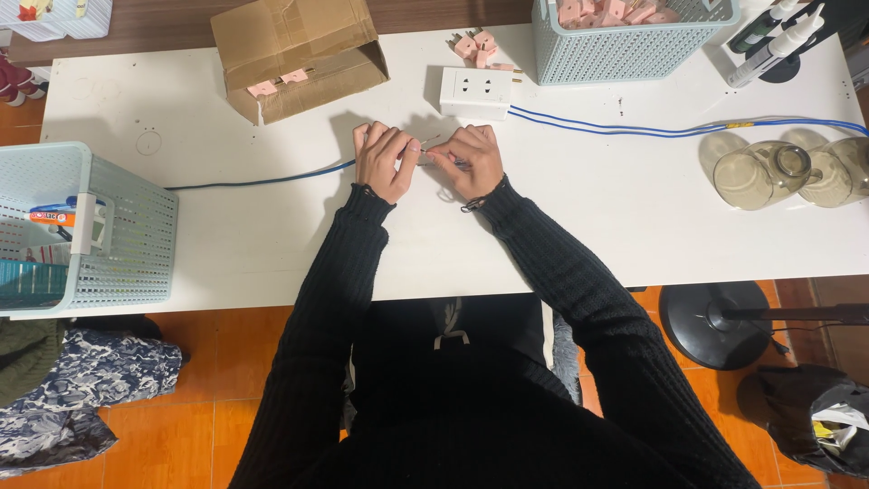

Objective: The person assembles pink electrical plugs on a white table. They use a screwdriver to tighten screws on the plug components, insert metal prongs, and place the finished plugs into a cardboard box. The person also handles a white power strip and a blue cable during the process.

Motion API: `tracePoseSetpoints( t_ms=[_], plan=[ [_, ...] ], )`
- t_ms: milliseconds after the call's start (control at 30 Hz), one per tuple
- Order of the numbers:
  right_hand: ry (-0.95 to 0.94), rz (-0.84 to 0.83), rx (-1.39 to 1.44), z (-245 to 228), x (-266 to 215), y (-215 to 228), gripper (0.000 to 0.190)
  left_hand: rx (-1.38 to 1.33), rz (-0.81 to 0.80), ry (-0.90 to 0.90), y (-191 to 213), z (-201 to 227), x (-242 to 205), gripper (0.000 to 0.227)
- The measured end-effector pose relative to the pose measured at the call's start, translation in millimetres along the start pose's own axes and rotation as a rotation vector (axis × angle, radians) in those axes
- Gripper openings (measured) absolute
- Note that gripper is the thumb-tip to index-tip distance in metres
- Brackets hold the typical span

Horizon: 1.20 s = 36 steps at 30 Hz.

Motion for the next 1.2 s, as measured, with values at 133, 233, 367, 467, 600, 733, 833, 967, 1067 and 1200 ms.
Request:
tracePoseSetpoints(
  t_ms=[133,233,367,467,600,733,833,967,1067,1200],
  plan=[
    [-0.001,-0.01,-0.004,1.6,-1.5,1.7,0.01,0.008,-0.019,-0.015,-0.3,-1.5,0.1,0.041],
    [-0.001,-0.018,-0.014,-0.9,0.6,3.9,0.012,-0.009,-0.041,-0.014,2.0,-3.9,0.0,0.042],
    [-0.046,-0.108,-0.053,2.5,1.4,15.0,0.026,0.024,-0.077,-0.021,10.9,-11.6,-1.7,0.038],
    [-0.057,-0.205,-0.162,19.0,-3.8,30.9,0.053,0.067,-0.124,0.001,25.3,-28.1,-6.4,0.032],
    [-0.09,-0.435,-0.483,91.1,-45.5,27.5,0.074,0.25,-0.174,0.039,51.8,-23.8,-12.3,0.031],
    [-0.137,-0.461,-0.42,85.4,-46.4,26.9,0.04,0.267,-0.221,0.121,46.9,-38.9,-26.2,0.031],
    [-0.128,-0.472,-0.4,81.7,-39.4,29.9,0.028,0.263,-0.219,0.178,44.0,-37.9,-26.5,0.028],
    [-0.128,-0.388,-0.341,69.4,-29.0,44.6,0.046,0.257,-0.259,0.206,38.0,-27.3,-8.5,0.022],
    [-0.147,-0.266,-0.294,60.5,-19.6,54.8,0.036,0.272,-0.267,0.151,25.3,-24.2,26.9,0.027],
    [-0.206,-0.102,-0.288,37.8,-8.7,68.0,0.027,0.228,-0.379,0.128,-7.1,-29.1,101.9,0.021]
  ],
)
Point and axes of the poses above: each hand's wrist, its own x-axis towards the middle knuckle, its own y-axis out of the back of the hand, z = x × y, the point moved 1 cm from there along x, towards the middle knuckle, and after that the axes turned 11 degrees about -z, right-handed, at the moved point
